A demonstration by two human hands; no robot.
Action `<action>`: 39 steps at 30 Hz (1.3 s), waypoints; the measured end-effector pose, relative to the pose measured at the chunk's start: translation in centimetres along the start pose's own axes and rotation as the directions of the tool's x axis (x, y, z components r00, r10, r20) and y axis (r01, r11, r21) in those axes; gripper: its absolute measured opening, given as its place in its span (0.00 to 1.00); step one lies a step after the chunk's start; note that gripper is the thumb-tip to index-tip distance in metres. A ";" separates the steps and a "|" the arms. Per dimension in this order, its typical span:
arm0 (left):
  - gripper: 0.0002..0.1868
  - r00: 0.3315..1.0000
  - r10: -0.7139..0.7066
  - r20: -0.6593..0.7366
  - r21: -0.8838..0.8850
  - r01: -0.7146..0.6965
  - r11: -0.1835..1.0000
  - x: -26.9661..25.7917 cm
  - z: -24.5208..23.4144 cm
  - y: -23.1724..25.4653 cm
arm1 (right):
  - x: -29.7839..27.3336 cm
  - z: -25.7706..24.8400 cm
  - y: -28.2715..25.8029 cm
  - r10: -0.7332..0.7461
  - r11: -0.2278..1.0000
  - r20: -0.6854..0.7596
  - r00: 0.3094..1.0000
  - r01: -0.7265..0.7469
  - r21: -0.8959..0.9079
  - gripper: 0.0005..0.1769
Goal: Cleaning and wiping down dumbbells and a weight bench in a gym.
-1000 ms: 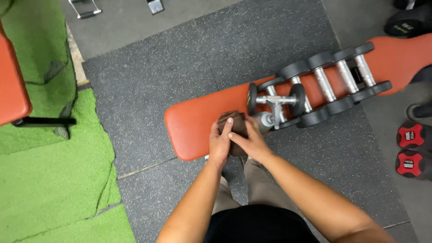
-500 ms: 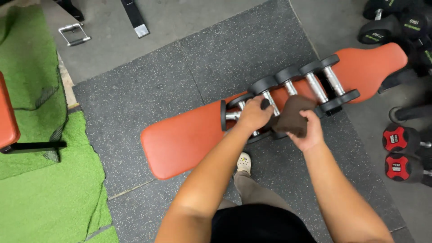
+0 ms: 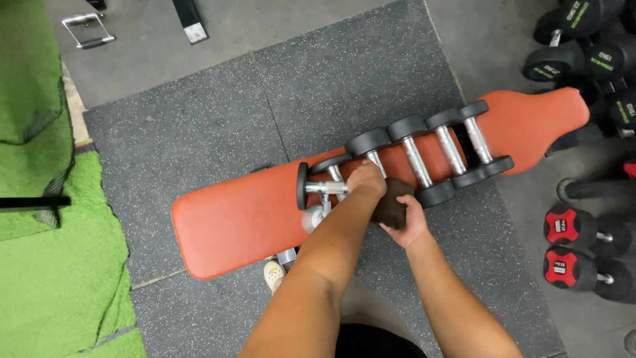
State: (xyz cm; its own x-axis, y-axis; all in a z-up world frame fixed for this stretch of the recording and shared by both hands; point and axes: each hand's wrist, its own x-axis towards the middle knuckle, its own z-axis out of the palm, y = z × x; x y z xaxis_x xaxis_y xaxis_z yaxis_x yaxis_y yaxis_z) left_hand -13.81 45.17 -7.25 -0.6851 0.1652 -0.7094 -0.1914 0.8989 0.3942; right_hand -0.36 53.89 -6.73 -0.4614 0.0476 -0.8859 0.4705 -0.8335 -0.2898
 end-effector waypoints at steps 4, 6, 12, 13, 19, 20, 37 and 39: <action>0.22 0.999 0.038 -0.035 -0.003 -0.038 0.999 0.0 -0.5 0.0 | 0.3 -0.1 -0.1 0.027 1.000 -0.028 0.999 -0.027 -0.004 0.30; 0.22 0.998 0.043 -0.039 -0.010 -0.043 0.999 -1.0 -1.7 0.2 | 0.3 0.0 -0.4 0.031 0.999 -0.027 0.999 -0.032 -0.040 0.29; 0.22 0.998 0.044 -0.039 -0.025 -0.045 0.999 -2.2 -6.0 0.2 | -1.1 2.7 -1.8 -0.004 0.987 -0.007 1.000 0.003 -0.161 0.28; 0.20 0.998 0.051 -0.045 -0.037 -0.052 0.998 -2.2 -6.6 0.0 | -1.5 3.3 -2.0 -0.011 0.988 0.018 1.000 0.013 -0.151 0.28; 0.19 0.999 0.037 -0.018 -0.190 -0.040 0.981 -5.5 -14.9 -2.6 | -2.4 8.3 -3.5 -0.041 0.971 0.027 0.999 0.046 -0.234 0.28; 0.19 0.999 0.039 0.000 -0.252 -0.037 0.967 -5.5 -15.9 -3.6 | -2.3 9.2 -3.7 -0.060 0.961 0.045 0.997 0.069 -0.268 0.29; 0.42 0.983 -0.090 -0.158 -0.942 -0.123 0.312 -12.1 -20.9 -25.6 | -8.6 29.0 5.6 0.110 0.805 0.369 0.923 0.135 -0.578 0.25; 0.42 0.977 -0.110 -0.184 -0.940 -0.143 0.310 -15.2 -22.5 -27.4 | -10.2 30.0 7.8 0.114 0.799 0.361 0.925 0.131 -0.588 0.24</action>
State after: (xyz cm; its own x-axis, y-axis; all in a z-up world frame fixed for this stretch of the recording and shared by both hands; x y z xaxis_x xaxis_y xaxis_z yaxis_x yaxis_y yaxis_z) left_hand -14.00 8.88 5.85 -0.7777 -0.0125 -0.6285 -0.6223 -0.1260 0.7726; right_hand -14.51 30.40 10.94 -0.6451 -0.2500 -0.7220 0.7572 -0.3359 -0.5602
